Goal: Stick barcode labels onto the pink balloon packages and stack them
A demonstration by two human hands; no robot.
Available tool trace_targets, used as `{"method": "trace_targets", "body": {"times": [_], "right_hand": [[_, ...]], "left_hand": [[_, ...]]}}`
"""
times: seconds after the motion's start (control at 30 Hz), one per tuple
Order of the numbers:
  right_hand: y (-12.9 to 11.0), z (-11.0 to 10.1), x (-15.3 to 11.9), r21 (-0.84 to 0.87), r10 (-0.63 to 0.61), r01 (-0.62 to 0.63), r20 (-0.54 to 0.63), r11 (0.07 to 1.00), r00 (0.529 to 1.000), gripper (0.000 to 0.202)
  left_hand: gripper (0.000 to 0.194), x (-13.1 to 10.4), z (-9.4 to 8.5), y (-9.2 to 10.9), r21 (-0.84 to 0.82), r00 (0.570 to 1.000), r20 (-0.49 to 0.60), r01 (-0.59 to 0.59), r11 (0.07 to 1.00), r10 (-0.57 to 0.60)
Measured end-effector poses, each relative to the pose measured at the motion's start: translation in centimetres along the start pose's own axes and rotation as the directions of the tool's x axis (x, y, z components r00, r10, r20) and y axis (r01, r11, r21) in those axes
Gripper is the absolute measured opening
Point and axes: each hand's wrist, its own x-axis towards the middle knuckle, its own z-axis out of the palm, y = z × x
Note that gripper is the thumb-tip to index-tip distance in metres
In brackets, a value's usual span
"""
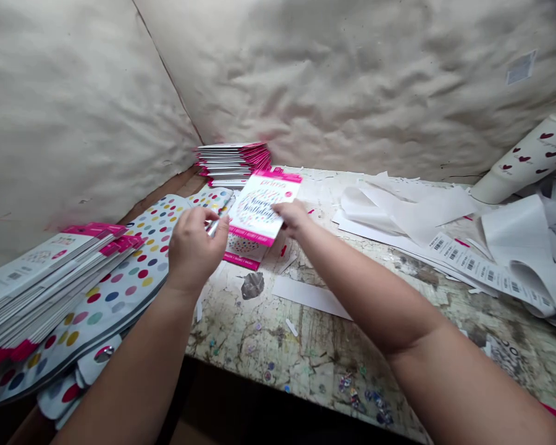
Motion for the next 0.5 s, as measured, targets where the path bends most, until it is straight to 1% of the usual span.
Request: {"method": "trace_targets", "body": {"times": [0.03,0.07,0.1,0.13,0.17,0.23,0.3,0.33,0.37,0.4,0.47,0.5], "right_hand": [[-0.8,-1.3,-0.1,0.022,-0.029,0.030,-0.068,0.999,0.997,0.032],[-1.7,-2.6,-0.2,0.038,-0.054,0.059,-0.121,0.998,0.991,0.031],[-2.5,-3.9,-0.5,0.052,-0.075,0.085,-0.160,0.995,0.984,0.031],[-3.3,-5.1,-0.9,0.067,-0.093,0.108,-0.194,0.992,0.976,0.030],[-4.0,-6.3,-1.4,0.084,-0.107,0.128,-0.223,0.988,0.969,0.029],[-4.9,-8.3,-2.7,0.113,-0.135,0.170,-0.266,0.979,0.955,0.029],[-5.4,-10.1,-4.4,0.128,-0.168,0.209,-0.278,0.969,0.946,0.029],[-5.5,-10.9,-5.3,0.126,-0.177,0.217,-0.271,0.968,0.946,0.030],[-5.5,-11.7,-6.2,0.120,-0.182,0.219,-0.264,0.968,0.947,0.030],[-5.4,-12.5,-7.2,0.110,-0.181,0.215,-0.257,0.970,0.949,0.030],[-5.3,-13.9,-9.2,0.088,-0.169,0.195,-0.243,0.977,0.955,0.030],[-5.2,-14.6,-10.1,0.080,-0.162,0.186,-0.240,0.979,0.957,0.030]], "left_hand": [[0.044,-0.4,0.5,-0.2,0.015,0.997,0.076,-0.021,1.000,0.020],[0.047,-0.6,1.3,-0.3,0.024,0.979,0.197,-0.054,0.998,0.048],[0.053,-0.6,2.2,-0.5,0.035,0.947,0.314,-0.087,0.996,0.072],[0.063,-0.4,3.3,-0.5,0.054,0.913,0.399,-0.113,0.992,0.083],[0.076,0.0,4.5,-0.5,0.085,0.891,0.449,-0.126,0.988,0.075],[0.097,1.0,6.7,-0.1,0.170,0.871,0.492,-0.101,0.980,0.005],[0.111,2.1,8.2,0.6,0.257,0.844,0.528,-0.054,0.965,-0.093],[0.113,2.5,8.6,1.0,0.287,0.825,0.552,-0.047,0.957,-0.125],[0.111,2.9,8.8,1.4,0.306,0.808,0.573,-0.054,0.951,-0.139],[0.104,3.3,8.8,1.8,0.311,0.795,0.592,-0.073,0.948,-0.133],[0.078,4.1,8.2,2.4,0.290,0.783,0.616,-0.120,0.950,-0.089],[0.064,4.6,7.6,2.6,0.277,0.788,0.613,-0.138,0.951,-0.065]]}}
